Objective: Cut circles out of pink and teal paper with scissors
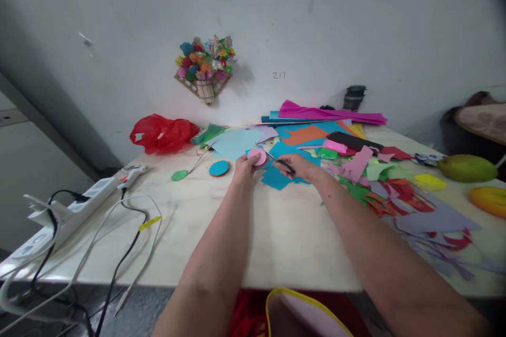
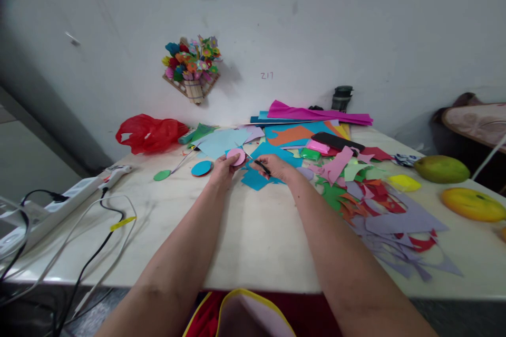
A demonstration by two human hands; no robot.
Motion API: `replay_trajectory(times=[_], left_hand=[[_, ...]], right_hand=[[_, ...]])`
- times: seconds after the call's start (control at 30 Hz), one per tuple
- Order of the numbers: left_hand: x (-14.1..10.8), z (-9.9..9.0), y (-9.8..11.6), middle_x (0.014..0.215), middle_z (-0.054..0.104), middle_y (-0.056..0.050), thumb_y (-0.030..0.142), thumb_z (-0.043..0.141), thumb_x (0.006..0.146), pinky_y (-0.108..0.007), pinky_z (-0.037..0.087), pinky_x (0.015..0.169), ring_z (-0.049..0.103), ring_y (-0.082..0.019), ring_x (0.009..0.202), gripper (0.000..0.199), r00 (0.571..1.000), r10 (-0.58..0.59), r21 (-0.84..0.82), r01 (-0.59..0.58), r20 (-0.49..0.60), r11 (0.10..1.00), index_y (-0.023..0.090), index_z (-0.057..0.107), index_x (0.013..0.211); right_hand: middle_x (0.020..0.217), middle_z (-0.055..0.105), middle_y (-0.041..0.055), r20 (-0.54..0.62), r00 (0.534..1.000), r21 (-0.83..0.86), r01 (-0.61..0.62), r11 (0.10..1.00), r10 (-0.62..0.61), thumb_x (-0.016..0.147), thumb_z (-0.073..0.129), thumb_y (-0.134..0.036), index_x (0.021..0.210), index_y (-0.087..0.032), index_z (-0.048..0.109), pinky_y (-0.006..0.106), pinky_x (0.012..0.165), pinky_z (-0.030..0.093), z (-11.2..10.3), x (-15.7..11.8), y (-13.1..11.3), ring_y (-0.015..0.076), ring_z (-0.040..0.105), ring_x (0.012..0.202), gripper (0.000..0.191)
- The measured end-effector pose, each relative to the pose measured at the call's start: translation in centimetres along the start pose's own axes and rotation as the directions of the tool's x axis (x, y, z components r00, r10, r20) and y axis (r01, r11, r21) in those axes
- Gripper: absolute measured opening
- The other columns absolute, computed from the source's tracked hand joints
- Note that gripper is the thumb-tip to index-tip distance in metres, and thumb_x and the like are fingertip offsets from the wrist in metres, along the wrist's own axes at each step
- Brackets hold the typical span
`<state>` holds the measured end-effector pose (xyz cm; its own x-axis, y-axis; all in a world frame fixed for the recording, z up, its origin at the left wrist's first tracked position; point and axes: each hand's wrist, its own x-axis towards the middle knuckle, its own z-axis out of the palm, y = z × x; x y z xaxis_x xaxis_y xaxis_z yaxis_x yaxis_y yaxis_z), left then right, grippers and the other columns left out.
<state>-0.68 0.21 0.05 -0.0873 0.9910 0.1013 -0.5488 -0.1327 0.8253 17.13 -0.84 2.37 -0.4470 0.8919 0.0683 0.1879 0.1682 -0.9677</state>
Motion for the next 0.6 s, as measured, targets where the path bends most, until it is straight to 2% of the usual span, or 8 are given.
replay_trajectory(times=[0.23,0.6], left_hand=[[0.04,-0.12,0.04,0.083,0.071,-0.012,0.016,0.082,0.058,-0.041,0.056,0.085,0.070,-0.026,0.087,0.034,1.000,-0.012,-0.012,0.012,-0.009,1.000,0.009,0.066,0.086],[-0.03,-0.03,0.23,0.078,0.072,-0.011,0.011,0.079,0.058,-0.041,0.057,0.083,0.069,-0.022,0.076,0.021,0.999,-0.035,-0.040,0.034,-0.006,0.999,0.008,0.067,0.075]], right_hand=[[0.046,0.047,-0.0038,-0.016,1.000,0.013,-0.010,1.000,0.010,0.069,0.073,-0.042,0.059,-0.019,0.052,0.023,0.038,0.029,-0.03,0.04,0.01,0.0078,0.039,0.039,0.033],[0.046,0.047,-0.0039,-0.027,0.999,0.029,-0.030,0.999,0.031,0.065,0.076,-0.040,0.060,-0.018,0.053,0.023,0.037,0.027,-0.12,0.06,0.03,0.0078,0.039,0.039,0.032]])
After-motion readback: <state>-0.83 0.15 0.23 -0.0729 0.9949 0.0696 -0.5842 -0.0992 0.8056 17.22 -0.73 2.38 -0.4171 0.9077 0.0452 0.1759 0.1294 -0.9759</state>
